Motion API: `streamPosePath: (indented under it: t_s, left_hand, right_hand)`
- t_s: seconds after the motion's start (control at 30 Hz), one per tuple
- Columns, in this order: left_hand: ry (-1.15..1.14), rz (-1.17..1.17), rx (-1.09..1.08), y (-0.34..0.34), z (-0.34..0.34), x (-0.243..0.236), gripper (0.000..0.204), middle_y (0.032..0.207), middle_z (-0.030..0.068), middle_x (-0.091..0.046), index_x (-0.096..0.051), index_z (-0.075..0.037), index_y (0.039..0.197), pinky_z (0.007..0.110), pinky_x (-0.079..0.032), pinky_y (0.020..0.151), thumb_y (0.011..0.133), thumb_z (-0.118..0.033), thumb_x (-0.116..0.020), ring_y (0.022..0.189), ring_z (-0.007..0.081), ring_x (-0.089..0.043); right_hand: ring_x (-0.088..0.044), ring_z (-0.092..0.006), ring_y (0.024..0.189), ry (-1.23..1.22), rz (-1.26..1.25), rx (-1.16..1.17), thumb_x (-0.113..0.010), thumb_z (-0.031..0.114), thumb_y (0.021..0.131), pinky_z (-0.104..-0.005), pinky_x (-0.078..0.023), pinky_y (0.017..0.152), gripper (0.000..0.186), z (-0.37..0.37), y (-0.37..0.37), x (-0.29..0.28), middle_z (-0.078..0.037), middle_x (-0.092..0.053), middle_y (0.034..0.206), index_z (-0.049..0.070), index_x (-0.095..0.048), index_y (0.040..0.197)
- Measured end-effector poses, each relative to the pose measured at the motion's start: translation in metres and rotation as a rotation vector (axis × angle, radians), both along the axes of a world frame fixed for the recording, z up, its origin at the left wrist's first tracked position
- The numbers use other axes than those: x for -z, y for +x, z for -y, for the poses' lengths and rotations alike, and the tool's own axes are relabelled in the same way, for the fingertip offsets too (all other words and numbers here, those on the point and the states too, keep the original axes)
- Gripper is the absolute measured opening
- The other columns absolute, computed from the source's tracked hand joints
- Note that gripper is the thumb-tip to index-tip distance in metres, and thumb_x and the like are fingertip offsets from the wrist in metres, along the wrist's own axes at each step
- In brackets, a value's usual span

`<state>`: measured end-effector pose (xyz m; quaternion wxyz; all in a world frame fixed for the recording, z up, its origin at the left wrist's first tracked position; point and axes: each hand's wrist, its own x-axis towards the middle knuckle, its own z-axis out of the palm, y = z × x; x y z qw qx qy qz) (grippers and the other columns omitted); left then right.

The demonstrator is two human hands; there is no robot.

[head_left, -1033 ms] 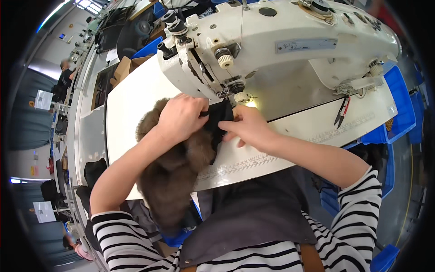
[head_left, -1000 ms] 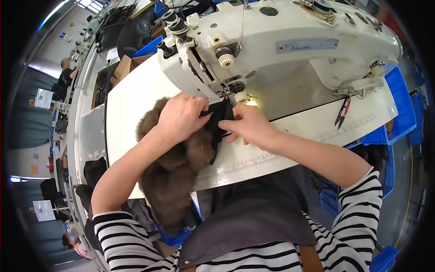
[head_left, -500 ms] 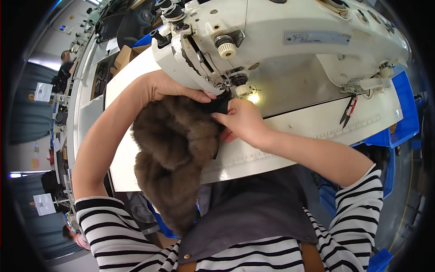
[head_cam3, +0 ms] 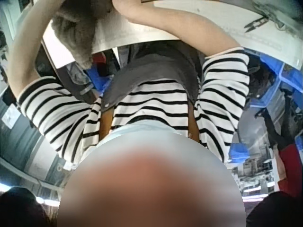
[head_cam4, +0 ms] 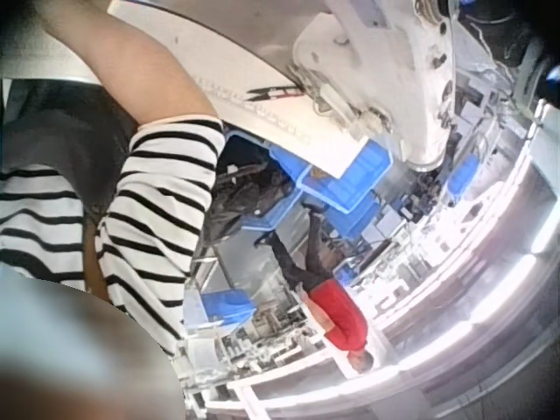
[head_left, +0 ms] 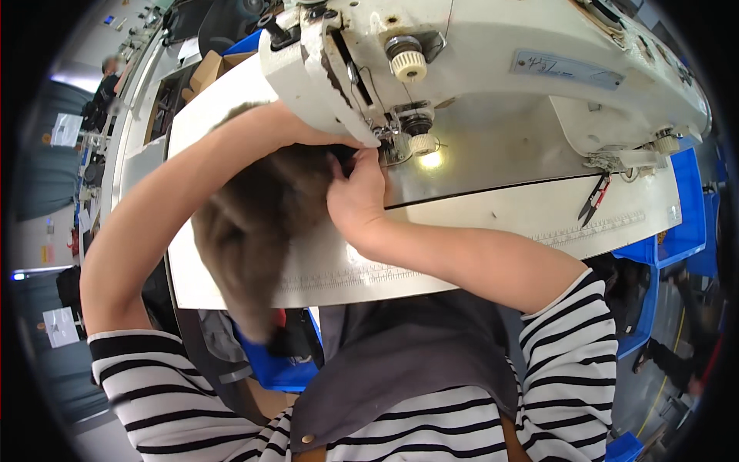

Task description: Sewing a lining into a fur hat using a sewing machine.

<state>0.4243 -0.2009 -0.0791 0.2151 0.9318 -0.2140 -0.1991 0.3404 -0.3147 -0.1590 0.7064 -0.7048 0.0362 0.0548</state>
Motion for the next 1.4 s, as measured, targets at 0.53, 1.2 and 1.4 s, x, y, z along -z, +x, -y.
streamPosePath:
  t_s: [0.53,1.2,1.4]
  left_hand:
    - [0.257,0.571,-0.213,-0.088,0.045,0.025,0.012,0.087,0.0103,-0.072,-0.073,-0.004,0.081,0.039,-0.044,0.095,0.081,-0.015,-0.073,0.094,0.026,-0.067]
    - [0.172,0.576,-0.412,-0.095,0.045,0.026,0.015,0.086,0.0059,-0.069,-0.078,-0.009,0.092,0.039,-0.044,0.093,0.078,-0.014,-0.079,0.095,0.0261,-0.064]
    - [0.167,0.705,-0.329,-0.096,0.046,0.03,0.009,0.083,0.0049,-0.069,-0.081,-0.008,0.084,0.038,-0.044,0.091,0.078,-0.016,-0.079,0.092,0.0252,-0.064]
  right_hand:
    - [-0.069,-0.0178,0.07,0.195,-0.485,-0.658,-0.065,0.014,0.1,-0.0315,-0.06,0.062,0.026,0.111,0.036,-0.009,-0.01,-0.066,0.094,-0.005,-0.063,0.118]
    - [-0.07,-0.0205,0.073,0.29,-0.413,-0.672,-0.063,0.013,0.101,-0.0314,-0.061,0.061,0.043,0.112,0.031,-0.005,-0.015,-0.064,0.108,-0.012,-0.053,0.134]
    - [-0.073,-0.0202,0.074,0.343,-0.374,-0.62,-0.055,0.005,0.099,-0.0306,-0.062,0.061,0.034,0.112,0.026,0.0,-0.017,-0.068,0.105,-0.013,-0.058,0.128]
